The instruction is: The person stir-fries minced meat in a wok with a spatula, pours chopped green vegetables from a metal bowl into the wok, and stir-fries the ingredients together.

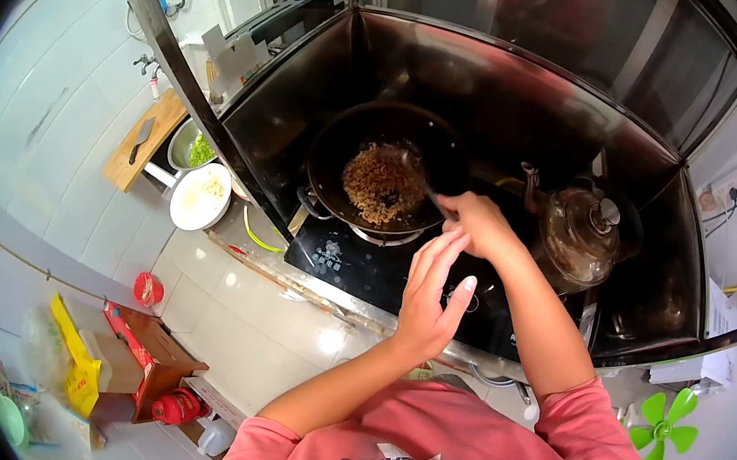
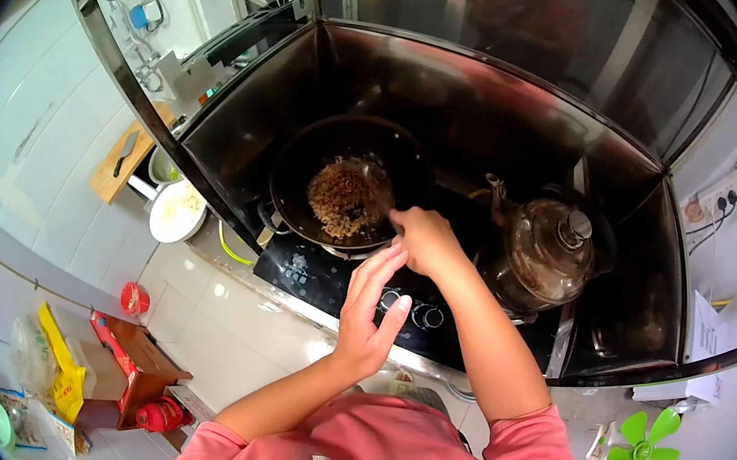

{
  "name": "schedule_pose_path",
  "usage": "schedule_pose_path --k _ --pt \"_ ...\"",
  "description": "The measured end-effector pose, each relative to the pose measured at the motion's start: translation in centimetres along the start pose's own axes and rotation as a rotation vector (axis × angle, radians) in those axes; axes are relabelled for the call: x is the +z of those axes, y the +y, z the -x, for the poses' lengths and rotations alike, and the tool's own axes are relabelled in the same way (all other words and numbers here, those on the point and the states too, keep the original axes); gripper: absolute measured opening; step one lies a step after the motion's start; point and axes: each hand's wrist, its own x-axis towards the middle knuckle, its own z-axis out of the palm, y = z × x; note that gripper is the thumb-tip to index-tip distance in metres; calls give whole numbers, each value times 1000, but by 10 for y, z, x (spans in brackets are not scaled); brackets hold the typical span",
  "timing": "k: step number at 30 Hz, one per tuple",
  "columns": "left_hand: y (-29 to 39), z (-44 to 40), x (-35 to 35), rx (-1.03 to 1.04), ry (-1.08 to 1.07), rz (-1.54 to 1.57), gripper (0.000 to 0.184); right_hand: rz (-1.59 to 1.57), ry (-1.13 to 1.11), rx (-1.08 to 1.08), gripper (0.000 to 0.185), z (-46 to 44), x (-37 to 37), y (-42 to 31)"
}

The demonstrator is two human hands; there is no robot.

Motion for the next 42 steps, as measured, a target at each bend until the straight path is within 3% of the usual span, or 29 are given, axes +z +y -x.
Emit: schedule_pose_path --k 1,5,7,10,15,20,26,28,31,34,38,42 --pt "0 0 0 2 -1 0 43 119 31 -84 30 -5 15 11" --pt "-1 0 3 6 -17 8 43 107 15 -44 27 28 9 2" --pt "0 -1 6 15 -22 21 43 234 -82 -16 32 50 -12 2" --pt "4 -2 10 19 -54 22 43 215 -9 -88 33 77 -40 2" --pt "7 -1 14 20 -74 32 43 218 -37 -24 40 99 -69 -8" --pt "5 1 10 15 -56 17 43 239 -115 -98 41 76 -55 -4" --pt "2 3 0 -3 -31 16 42 144 23 -115 27 51 -32 -13" --pt "2 4 -3 -9 -19 14 42 164 -54 -129 28 58 -49 -22" --pt "1 5 -4 1 -23 9 44 88 -355 -35 24 62 -65 -41" --pt "-1 3 -4 -27 28 24 45 195 -250 -110 22 40 -35 -28" --pt "-1 -1 -7 6 -2 -21 45 -91 -91 47 32 29 -23 -16" --pt "0 -1 1 -23 -50 36 45 -167 -97 176 28 52 -59 -20"
